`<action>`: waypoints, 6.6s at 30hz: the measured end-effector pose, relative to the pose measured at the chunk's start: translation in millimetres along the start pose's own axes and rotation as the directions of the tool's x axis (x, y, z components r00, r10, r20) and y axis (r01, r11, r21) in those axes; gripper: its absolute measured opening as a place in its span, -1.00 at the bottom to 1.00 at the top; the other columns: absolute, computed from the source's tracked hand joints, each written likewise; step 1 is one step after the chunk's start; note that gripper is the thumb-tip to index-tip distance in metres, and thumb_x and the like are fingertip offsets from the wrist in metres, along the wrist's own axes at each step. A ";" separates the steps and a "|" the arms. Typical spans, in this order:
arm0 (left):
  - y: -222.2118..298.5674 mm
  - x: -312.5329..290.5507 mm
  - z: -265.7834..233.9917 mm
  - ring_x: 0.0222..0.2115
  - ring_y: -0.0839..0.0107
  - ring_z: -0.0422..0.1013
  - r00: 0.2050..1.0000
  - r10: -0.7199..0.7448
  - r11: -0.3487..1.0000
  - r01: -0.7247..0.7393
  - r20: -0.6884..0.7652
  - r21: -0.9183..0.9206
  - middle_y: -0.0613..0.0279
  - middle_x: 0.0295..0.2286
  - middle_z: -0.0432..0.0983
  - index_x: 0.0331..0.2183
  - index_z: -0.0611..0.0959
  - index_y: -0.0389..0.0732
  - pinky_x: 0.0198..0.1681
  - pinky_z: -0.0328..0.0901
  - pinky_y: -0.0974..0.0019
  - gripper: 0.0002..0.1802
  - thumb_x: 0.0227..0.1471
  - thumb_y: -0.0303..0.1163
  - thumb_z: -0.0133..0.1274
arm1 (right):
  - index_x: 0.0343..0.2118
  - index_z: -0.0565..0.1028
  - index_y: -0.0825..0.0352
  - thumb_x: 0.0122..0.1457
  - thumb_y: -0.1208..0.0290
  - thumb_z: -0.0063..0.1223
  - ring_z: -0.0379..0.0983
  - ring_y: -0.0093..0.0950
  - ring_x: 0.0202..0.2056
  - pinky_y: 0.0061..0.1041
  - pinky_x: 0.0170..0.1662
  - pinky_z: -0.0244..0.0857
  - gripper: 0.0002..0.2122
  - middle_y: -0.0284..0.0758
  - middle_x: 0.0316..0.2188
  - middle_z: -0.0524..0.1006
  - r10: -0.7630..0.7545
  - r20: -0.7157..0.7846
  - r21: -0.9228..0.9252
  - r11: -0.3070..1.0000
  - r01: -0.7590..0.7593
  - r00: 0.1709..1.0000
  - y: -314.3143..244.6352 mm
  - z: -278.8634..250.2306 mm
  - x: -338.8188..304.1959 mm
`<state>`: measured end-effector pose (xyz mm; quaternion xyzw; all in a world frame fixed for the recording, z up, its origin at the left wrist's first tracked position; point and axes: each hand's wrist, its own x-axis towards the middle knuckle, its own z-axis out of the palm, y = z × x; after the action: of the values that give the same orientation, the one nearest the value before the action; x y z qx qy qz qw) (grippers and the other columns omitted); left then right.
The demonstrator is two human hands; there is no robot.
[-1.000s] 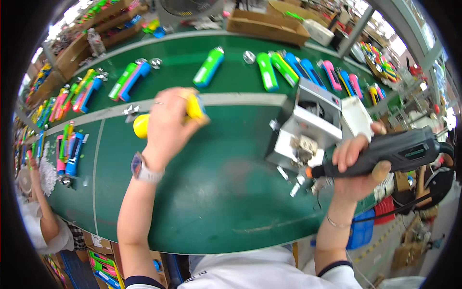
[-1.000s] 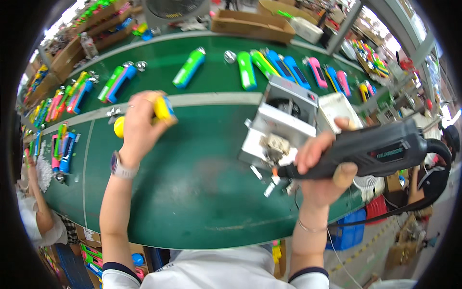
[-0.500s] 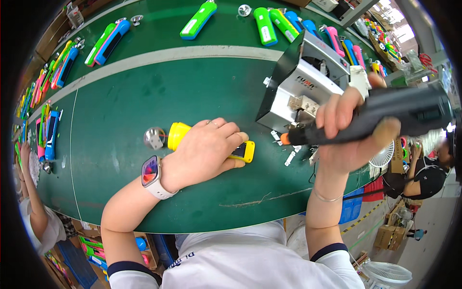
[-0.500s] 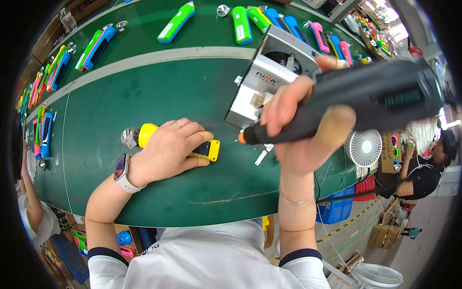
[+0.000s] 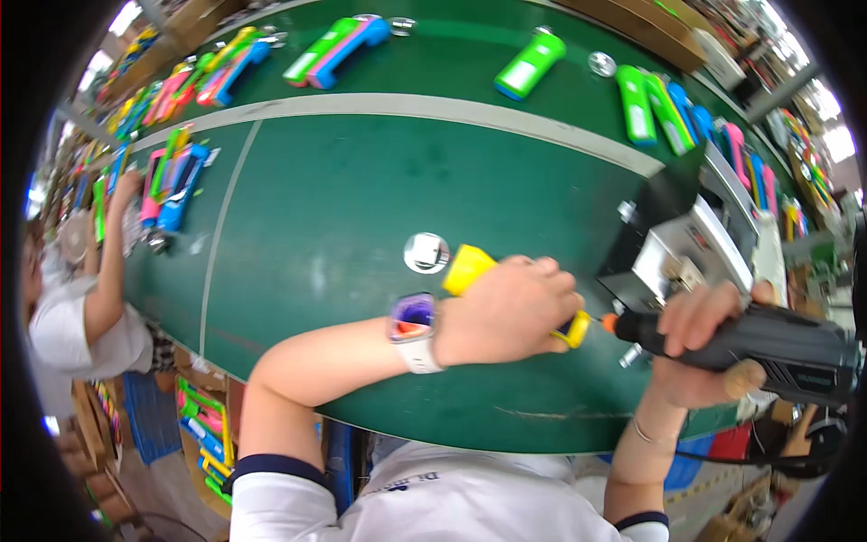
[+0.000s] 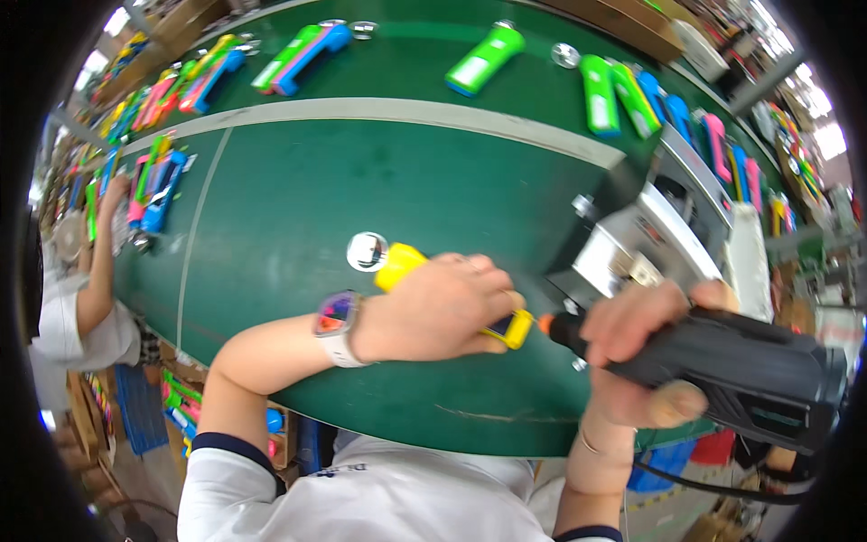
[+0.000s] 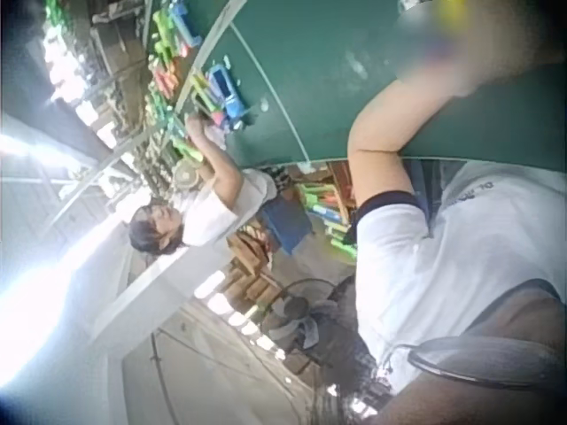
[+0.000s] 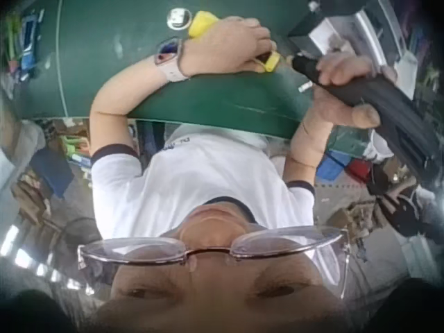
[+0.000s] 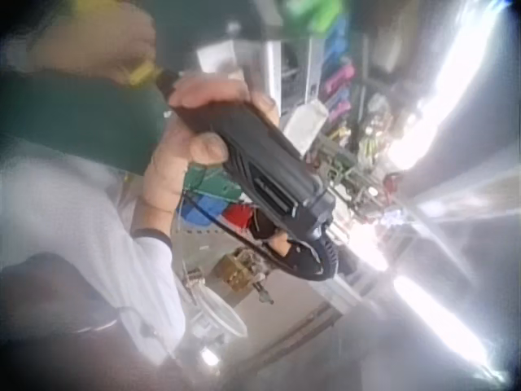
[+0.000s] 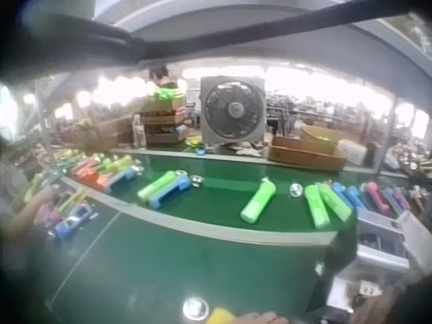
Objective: The person assembles flashlights by joining the casing parts by hand, driving screws with an electric screwdriver, and placing the assembled flashlights onto the conveyor belt.
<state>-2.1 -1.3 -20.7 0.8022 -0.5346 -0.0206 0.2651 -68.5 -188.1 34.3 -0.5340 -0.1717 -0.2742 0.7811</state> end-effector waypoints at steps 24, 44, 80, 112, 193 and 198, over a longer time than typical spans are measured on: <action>-0.2 1.3 -10.2 -0.24 0.28 0.37 0.998 -0.041 0.999 0.041 0.051 -0.003 0.28 -0.34 0.43 -0.21 0.58 -0.15 -0.19 0.27 0.25 -0.55 -0.21 -0.21 0.25 | 0.01 0.25 0.22 0.02 -0.17 0.13 0.29 -0.53 -0.66 -0.51 -0.53 0.24 -0.36 -0.39 -0.60 0.35 0.127 0.220 -0.206 0.975 -0.081 0.967 18.9 10.7 7.2; -7.6 -1.0 -28.1 -0.33 0.29 0.41 0.997 -0.082 0.971 0.080 0.001 0.225 0.24 -0.37 0.44 -0.19 0.54 -0.19 -0.23 0.31 0.25 -0.47 -0.27 -0.24 0.29 | 0.01 0.18 0.35 0.24 -0.05 -0.17 0.23 -0.55 -0.69 -0.49 -0.55 0.23 -0.48 -0.34 -0.63 0.33 -0.021 -0.121 -0.223 0.975 -0.006 0.992 -27.6 -25.7 57.3; -6.6 -5.7 -20.8 -0.36 0.25 0.39 0.994 -0.105 0.982 0.108 -0.032 0.152 0.23 -0.39 0.42 -0.19 0.55 -0.16 -0.29 0.32 0.23 -0.50 -0.26 -0.25 0.27 | 0.02 0.25 0.27 0.06 -0.15 0.09 0.28 -0.54 -0.66 -0.50 -0.56 0.23 -0.36 -0.40 -0.60 0.36 0.027 0.332 0.103 0.993 -0.065 0.943 9.7 -5.7 3.4; -19.7 -57.0 -45.7 -0.35 0.25 0.34 0.999 -0.032 0.993 0.033 -0.011 0.115 0.24 -0.44 0.40 -0.31 0.61 -0.18 -0.03 0.17 0.09 -0.59 -0.24 -0.15 0.25 | 0.04 0.17 0.30 0.06 -0.16 0.07 0.27 -0.52 -0.64 -0.49 -0.51 0.24 -0.32 -0.35 -0.60 0.33 0.022 -0.053 -0.061 0.998 -0.025 0.998 -0.2 -27.2 -7.2; -3.5 -3.8 -19.0 -0.27 0.32 0.39 0.996 0.077 0.984 -0.083 0.045 0.160 0.27 -0.33 0.44 -0.11 0.52 -0.16 -0.21 0.27 0.26 -0.42 -0.25 -0.22 0.26 | 0.11 0.20 0.28 -0.11 -0.49 -0.11 0.32 -0.47 -0.61 -0.44 -0.49 0.26 -0.08 -0.27 -0.53 0.41 -0.045 0.331 -0.032 0.998 0.059 0.943 4.7 -14.3 16.1; -8.1 0.7 -16.7 -0.33 0.34 0.40 0.999 -0.048 0.945 0.048 -0.008 0.324 0.28 -0.36 0.44 -0.10 0.52 -0.15 -0.23 0.27 0.28 -0.38 -0.28 -0.22 0.28 | 0.12 0.19 0.31 -0.05 -0.49 -0.21 0.29 -0.49 -0.58 -0.47 -0.46 0.21 -0.09 -0.30 -0.50 0.39 -0.282 0.221 -0.177 0.930 0.322 0.934 -43.8 -22.9 37.5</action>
<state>10.3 7.2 -9.8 0.8476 -0.5110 0.0613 0.1291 -66.2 -230.7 79.3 -0.6047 -0.2964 -0.3556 0.6481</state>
